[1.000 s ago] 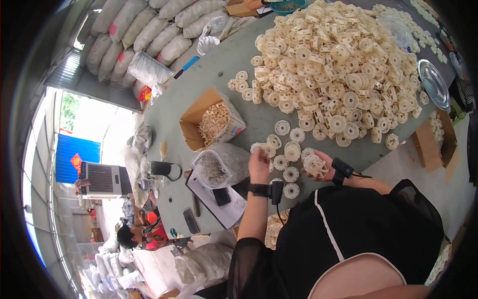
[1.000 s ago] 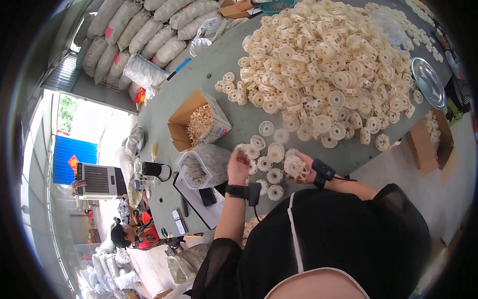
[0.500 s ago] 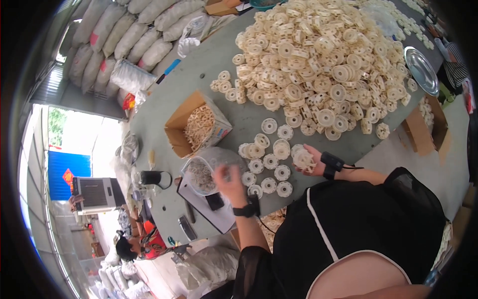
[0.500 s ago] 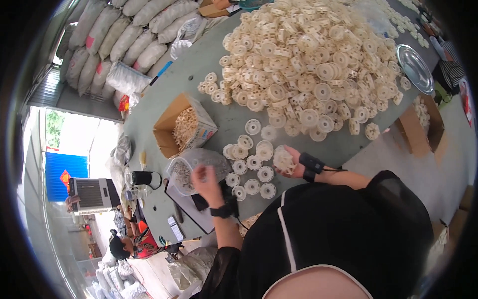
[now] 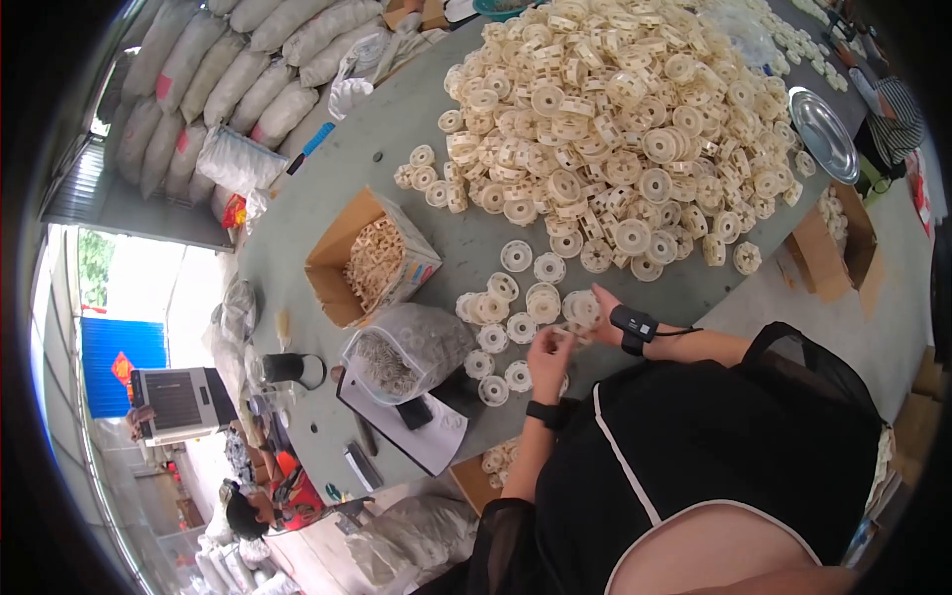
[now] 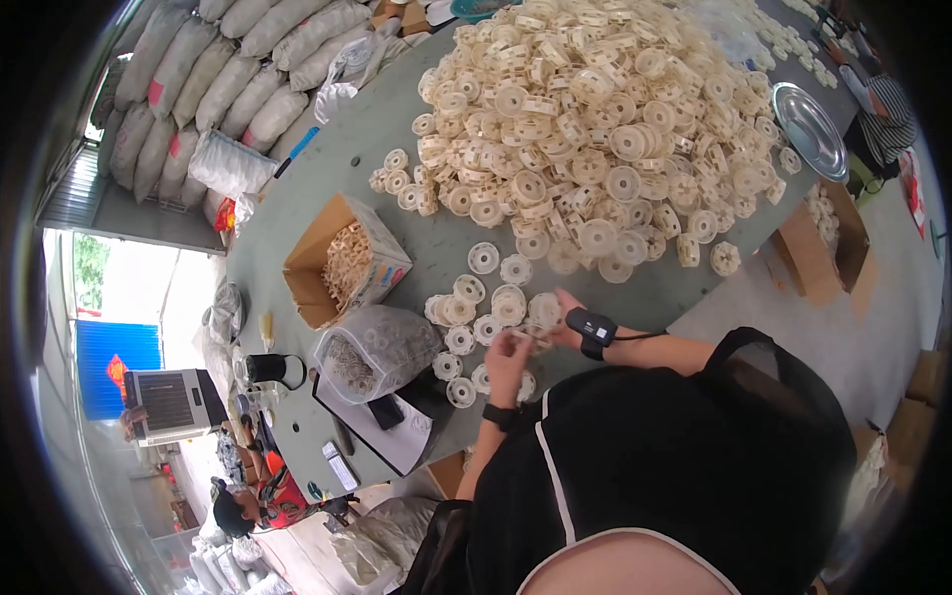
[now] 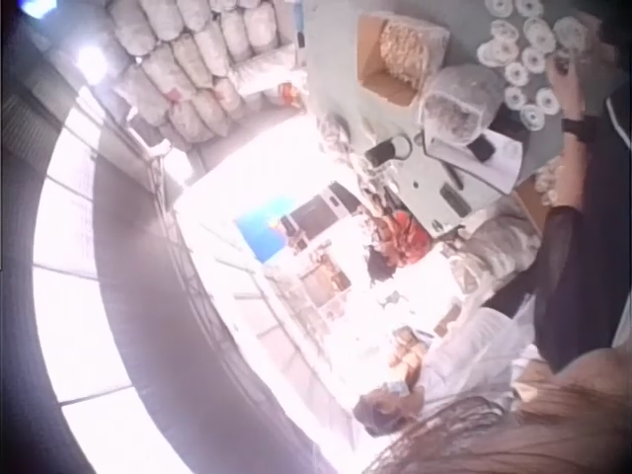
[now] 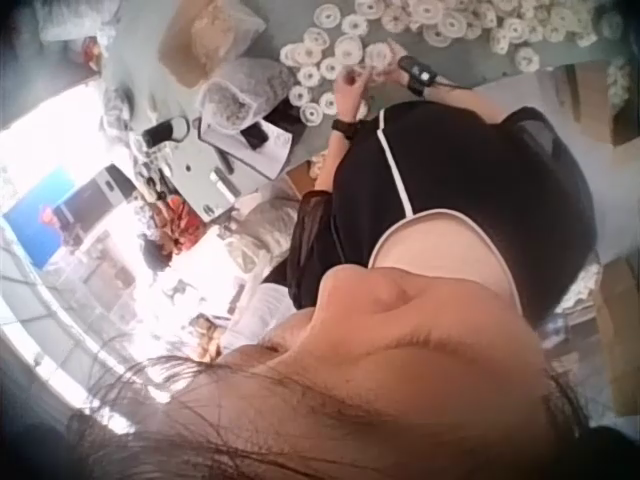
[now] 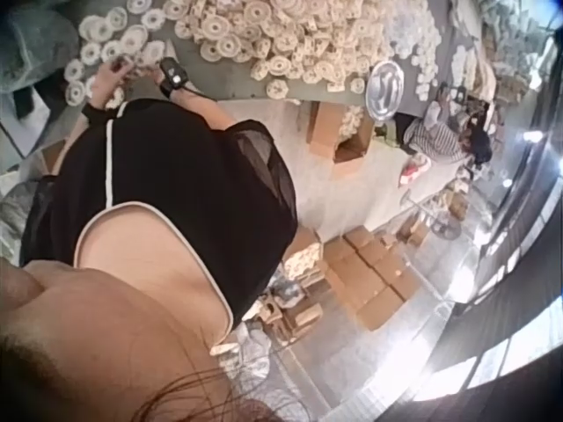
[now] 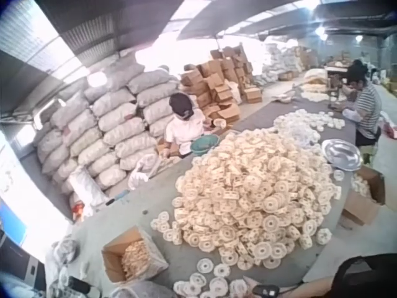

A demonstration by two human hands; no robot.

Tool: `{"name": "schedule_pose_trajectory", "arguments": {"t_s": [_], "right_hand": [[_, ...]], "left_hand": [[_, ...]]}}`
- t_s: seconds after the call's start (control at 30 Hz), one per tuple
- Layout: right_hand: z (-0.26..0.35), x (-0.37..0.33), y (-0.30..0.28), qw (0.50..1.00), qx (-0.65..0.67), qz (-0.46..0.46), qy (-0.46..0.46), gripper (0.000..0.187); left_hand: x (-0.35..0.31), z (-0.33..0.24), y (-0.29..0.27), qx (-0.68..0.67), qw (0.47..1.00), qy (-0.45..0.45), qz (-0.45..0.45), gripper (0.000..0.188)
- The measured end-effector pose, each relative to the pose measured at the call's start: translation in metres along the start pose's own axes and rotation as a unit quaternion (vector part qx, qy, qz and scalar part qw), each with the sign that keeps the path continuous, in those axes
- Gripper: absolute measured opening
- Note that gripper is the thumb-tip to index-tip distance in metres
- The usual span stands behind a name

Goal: Assembling small plastic rings or gears by hand at a factory workstation.

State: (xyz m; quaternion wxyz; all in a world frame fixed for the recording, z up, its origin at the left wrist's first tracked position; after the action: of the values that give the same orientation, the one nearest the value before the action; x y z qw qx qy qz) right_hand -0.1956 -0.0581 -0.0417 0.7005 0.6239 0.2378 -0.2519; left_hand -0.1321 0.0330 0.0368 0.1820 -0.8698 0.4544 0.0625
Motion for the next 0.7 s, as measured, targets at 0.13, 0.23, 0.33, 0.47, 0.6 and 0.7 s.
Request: {"name": "schedule_pose_trajectory", "arguments": {"t_s": [0.13, 0.23, 0.33, 0.47, 0.6, 0.7], "right_hand": [[0.018, 0.005, 0.004, 0.978, -0.172, 0.028, 0.114, 0.057], [0.025, -0.003, -0.016, 0.967, -0.217, -0.069, 0.113, 0.076], [0.026, -0.007, -0.045, 0.967, -0.223, -0.066, 0.1, 0.066], [0.025, -0.027, -0.051, 0.98, -0.146, -0.057, 0.12, 0.045], [0.044, -0.038, -0.068, 0.991, -0.1, -0.035, 0.086, 0.046], [0.06, -0.041, -0.075, 0.994, -0.072, -0.05, 0.058, 0.044]], "left_hand": [[0.014, 0.023, -0.038, -0.303, 0.942, -0.085, -0.113, 0.017], [0.032, 0.034, -0.057, -0.415, 0.887, -0.158, -0.127, 0.018], [0.064, 0.016, -0.085, -0.504, 0.845, -0.141, -0.112, 0.019], [0.113, -0.041, -0.17, -0.632, 0.743, 0.062, -0.21, 0.028], [0.136, -0.062, -0.138, -0.602, 0.763, 0.002, -0.234, 0.033], [0.167, -0.023, -0.053, -0.428, 0.901, -0.022, -0.062, 0.026]]}}
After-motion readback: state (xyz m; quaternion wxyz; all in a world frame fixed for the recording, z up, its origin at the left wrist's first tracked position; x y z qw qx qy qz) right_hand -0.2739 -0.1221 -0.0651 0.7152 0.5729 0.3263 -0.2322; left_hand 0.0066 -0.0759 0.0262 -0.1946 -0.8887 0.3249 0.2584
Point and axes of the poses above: each hand's wrist, its own x-axis towards the middle knuckle, its own y-axis out of the palm, z = x × y, the point moved 7 cm from there along x, towards the middle knuckle, and after that the axes turned 5 degrees about z, right-handed, at the moved point
